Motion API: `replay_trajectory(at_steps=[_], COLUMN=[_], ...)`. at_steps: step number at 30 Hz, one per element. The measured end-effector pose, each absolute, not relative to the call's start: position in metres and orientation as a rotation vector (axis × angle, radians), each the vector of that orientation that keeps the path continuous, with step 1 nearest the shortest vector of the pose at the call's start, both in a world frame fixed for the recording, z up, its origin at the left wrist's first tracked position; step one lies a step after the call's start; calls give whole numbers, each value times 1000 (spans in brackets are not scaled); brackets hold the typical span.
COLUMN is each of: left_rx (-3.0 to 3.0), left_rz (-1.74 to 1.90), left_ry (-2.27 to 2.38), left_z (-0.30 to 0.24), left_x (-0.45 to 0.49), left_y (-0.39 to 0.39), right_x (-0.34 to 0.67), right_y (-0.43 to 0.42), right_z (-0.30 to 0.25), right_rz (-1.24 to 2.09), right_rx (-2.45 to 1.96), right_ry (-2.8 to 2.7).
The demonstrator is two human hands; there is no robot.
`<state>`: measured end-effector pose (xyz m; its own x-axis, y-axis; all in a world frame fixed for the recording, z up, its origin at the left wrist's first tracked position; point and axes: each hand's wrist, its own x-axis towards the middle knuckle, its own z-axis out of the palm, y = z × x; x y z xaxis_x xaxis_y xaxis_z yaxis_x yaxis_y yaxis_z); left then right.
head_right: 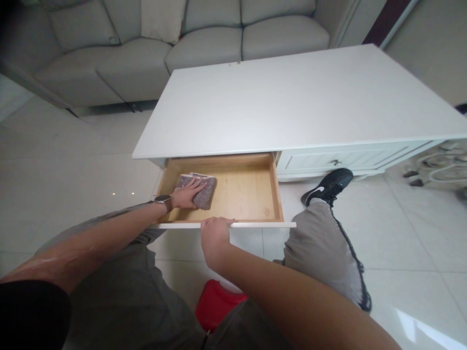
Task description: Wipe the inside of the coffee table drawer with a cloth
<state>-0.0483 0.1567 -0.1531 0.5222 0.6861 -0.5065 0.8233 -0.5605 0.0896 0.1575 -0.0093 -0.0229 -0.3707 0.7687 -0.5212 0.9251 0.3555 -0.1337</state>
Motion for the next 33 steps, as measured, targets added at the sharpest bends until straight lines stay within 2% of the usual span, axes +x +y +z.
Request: replay_trajectory(at_steps=[4,10,17,19,23,26,29,33], left_rx=[2532,2478,2025,1896,1866,2110,2345,2383], left_rz=[-416,-362,199,255,218,167,-26,-434], left_ry=[1387,1473,1647,1673,1839,2004,1968,1599], left_z=[-160,-156,-89,-60,5,35,26,-31], left_x=[-38,-27,-52,-73,-122,-146,-150,-135], left_y=[157,154,189,194,189,177,161,145], right_x=[158,157,157,157,157,156,156,156], right_y=[-8,-9,-8,-8,-8,-8,-8,-8], right_z=[-22,-21,-18,-17,-19,-21,-24,-27], right_rz=[-599,-583,-634,-635,-629,-607,-571,-566], right_rx=[1487,1473,1489,1489,1476,1467,1462,1449], right_ry=[2251,2243,2214,2213,2217,2225,2231,2246])
